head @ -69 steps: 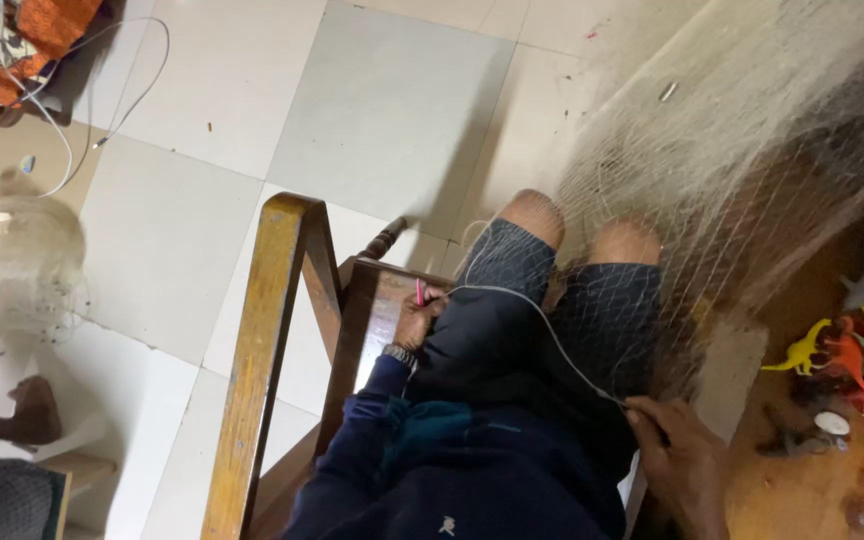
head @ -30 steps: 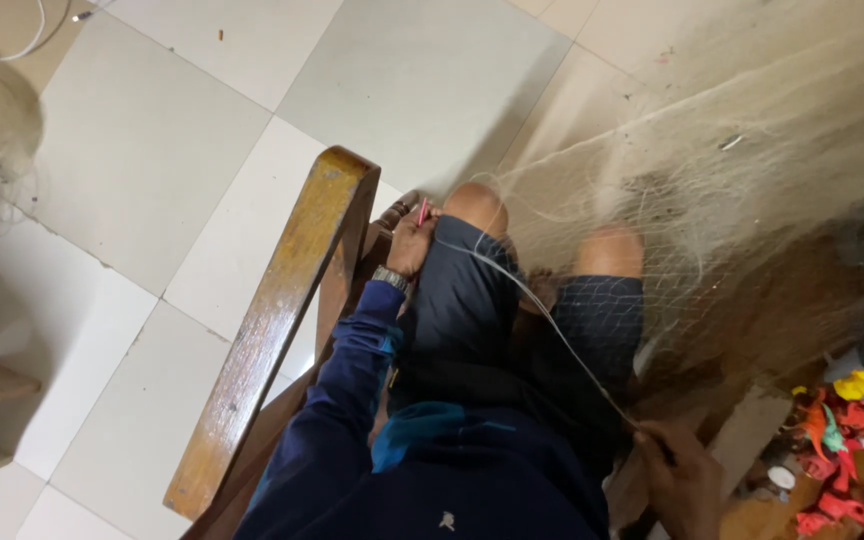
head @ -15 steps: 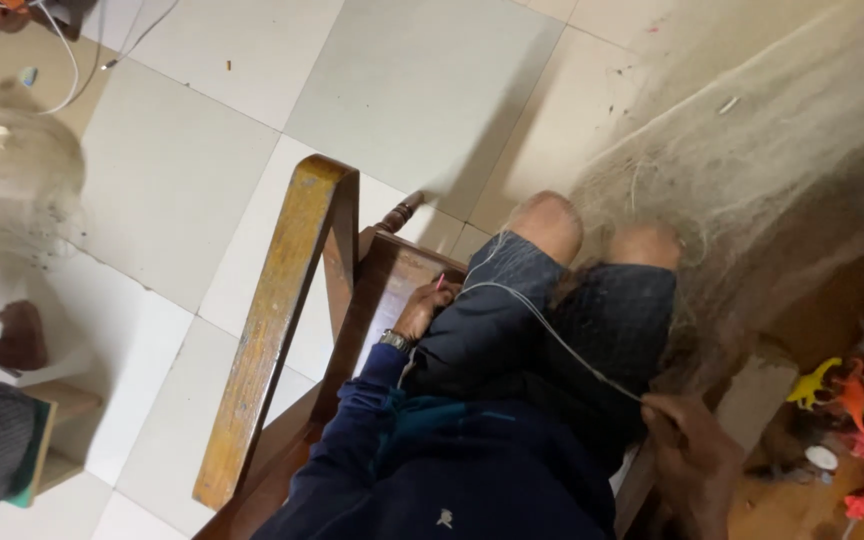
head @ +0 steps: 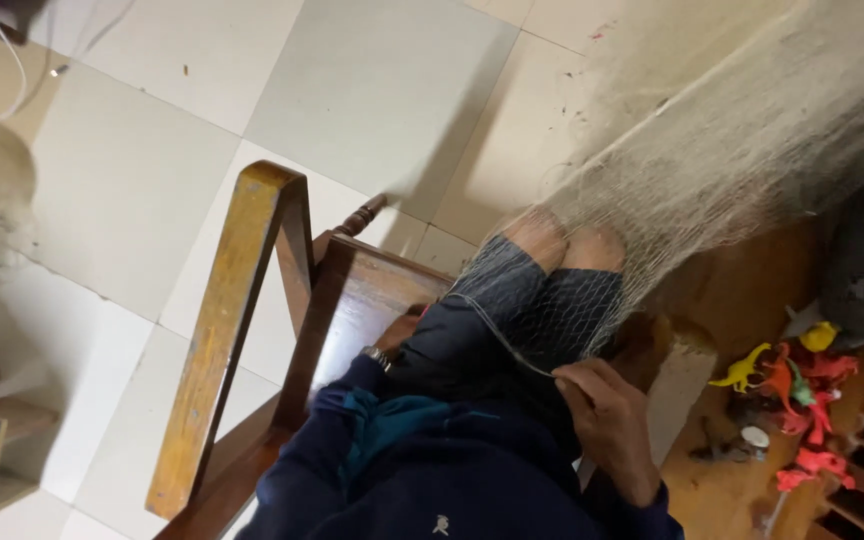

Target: The person sits on a wooden chair with a fishing net spread over their lap and trims excess twine from the netting with scissors, holding the net line taut with one hand while cutting with the other.

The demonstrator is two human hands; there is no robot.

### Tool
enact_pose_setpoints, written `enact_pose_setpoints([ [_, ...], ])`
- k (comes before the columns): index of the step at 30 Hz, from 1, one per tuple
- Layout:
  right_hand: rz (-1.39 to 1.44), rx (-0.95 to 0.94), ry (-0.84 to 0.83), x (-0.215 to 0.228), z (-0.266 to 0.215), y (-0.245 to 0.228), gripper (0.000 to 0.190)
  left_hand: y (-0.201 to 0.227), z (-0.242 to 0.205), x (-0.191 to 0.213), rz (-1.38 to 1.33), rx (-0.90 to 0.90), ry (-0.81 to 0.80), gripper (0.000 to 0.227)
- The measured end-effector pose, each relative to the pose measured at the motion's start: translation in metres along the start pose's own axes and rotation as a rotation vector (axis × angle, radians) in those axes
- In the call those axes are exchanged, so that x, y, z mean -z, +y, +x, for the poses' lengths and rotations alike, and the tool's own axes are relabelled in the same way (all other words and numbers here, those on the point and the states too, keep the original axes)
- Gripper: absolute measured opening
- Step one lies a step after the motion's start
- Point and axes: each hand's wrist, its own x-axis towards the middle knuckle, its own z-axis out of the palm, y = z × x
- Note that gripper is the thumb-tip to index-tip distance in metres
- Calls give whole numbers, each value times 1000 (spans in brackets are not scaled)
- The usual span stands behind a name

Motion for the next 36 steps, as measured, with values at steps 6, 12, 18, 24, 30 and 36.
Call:
enact_pose_setpoints([
  [6, -88, 3, -72, -8, 3, 15, 14, -42, 26, 11, -262, 7, -87, 34],
  [12, -80, -141, -62, -31, 4, 15, 17, -69, 20, 21, -411, -26, -260, 37],
  [18, -119, -133, 117, -57, 4, 10, 19, 11, -13, 41, -50, 156, 173, 21],
  [24, -88, -85, 271, -58, 8, 19, 18, 70, -15, 67, -40, -72, 154, 16],
  [30, -86, -116, 378, -73, -12, 56, 16, 192, -38, 79, 39, -459, 239, 8],
  [36, 81, -224, 503, -77, -28, 29, 22, 270, -91, 29, 344, -715, -357, 32],
])
